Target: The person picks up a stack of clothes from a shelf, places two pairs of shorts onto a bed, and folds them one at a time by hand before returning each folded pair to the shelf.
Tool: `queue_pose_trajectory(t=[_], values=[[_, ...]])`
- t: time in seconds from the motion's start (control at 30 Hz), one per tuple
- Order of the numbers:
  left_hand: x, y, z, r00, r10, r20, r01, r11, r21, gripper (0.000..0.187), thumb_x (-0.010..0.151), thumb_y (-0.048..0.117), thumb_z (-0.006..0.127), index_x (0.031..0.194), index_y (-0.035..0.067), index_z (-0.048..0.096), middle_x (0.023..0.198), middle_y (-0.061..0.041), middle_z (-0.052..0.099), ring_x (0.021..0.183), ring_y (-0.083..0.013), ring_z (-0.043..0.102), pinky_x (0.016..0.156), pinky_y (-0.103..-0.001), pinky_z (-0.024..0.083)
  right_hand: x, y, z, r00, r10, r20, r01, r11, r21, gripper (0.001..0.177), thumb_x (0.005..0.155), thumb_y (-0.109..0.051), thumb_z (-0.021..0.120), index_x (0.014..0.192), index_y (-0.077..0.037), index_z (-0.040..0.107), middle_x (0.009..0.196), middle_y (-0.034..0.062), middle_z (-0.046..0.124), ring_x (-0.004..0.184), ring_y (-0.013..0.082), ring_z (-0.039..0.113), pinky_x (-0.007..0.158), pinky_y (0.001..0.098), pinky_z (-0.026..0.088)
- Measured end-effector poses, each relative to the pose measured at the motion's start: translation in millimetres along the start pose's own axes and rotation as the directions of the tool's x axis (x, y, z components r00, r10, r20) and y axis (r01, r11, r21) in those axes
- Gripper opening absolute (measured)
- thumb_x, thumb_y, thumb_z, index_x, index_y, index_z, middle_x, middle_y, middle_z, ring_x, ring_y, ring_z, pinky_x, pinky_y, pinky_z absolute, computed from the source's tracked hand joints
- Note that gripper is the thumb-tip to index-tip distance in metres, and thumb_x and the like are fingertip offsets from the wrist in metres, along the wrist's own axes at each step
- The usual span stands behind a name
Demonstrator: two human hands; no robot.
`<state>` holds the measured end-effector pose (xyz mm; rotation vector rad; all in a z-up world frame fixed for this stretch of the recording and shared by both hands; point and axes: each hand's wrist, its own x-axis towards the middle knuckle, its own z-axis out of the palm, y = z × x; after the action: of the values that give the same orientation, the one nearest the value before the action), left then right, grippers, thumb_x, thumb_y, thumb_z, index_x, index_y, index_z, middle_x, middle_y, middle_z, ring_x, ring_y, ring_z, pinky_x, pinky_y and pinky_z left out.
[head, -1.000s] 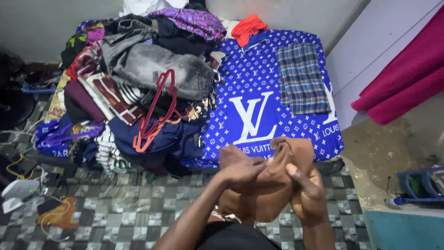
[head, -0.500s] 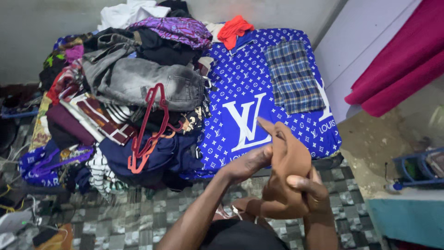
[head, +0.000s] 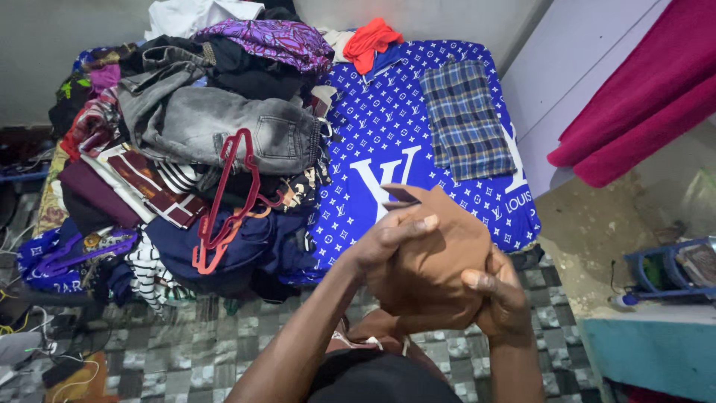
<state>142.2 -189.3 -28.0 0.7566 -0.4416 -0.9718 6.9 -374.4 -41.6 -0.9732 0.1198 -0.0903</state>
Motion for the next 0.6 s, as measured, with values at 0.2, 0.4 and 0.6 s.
queue_pose_trajectory(t=[0.2, 0.4, 0.6], values=[[7, 1, 30, 0.971, -0.154, -0.185, 0.18, 0.975, 0.132, 0.058, 0.088, 0.039, 0.073, 0.131, 0.001, 0.061, 0.112, -0.003, 0.072, 0.103, -0.0138, 0.068, 0.09, -0.03, 0.057, -3, -11, -8, 0.995, 0.09, -0.051, -0.082, 0.985, 0.15, 0.072, 0.084, -0.009, 0.067, 0.149, 0.007, 0.039, 0.136, 0.0214, 0.06, 0.122, 0.0313, 0.062, 0.101, 0.0425, 0.051], [2, -11, 45, 0.894, -0.144, -0.424, 0.208, 0.972, 0.11, 0.047, 0.088, 0.029, 0.079, 0.118, -0.005, 0.069, 0.1, -0.007, 0.073, 0.091, -0.0144, 0.068, 0.083, -0.03, 0.056, -7, -19, -23, 0.966, 0.148, -0.211, -0.112, 0.978, 0.176, 0.072, 0.089, -0.012, 0.061, 0.157, -0.006, 0.036, 0.14, 0.0211, 0.057, 0.122, 0.0291, 0.062, 0.1, 0.0433, 0.052], [1, -31, 45, 0.858, -0.151, -0.492, 0.124, 0.988, -0.087, 0.039, 0.1, 0.028, 0.067, 0.123, -0.003, 0.062, 0.115, -0.01, 0.07, 0.107, -0.016, 0.067, 0.093, -0.034, 0.054, -12, -26, -47, 0.963, 0.217, -0.158, -0.158, 0.935, 0.318, 0.069, 0.092, -0.016, 0.057, 0.157, -0.008, 0.034, 0.137, 0.0245, 0.057, 0.121, 0.0325, 0.063, 0.097, 0.0477, 0.053]])
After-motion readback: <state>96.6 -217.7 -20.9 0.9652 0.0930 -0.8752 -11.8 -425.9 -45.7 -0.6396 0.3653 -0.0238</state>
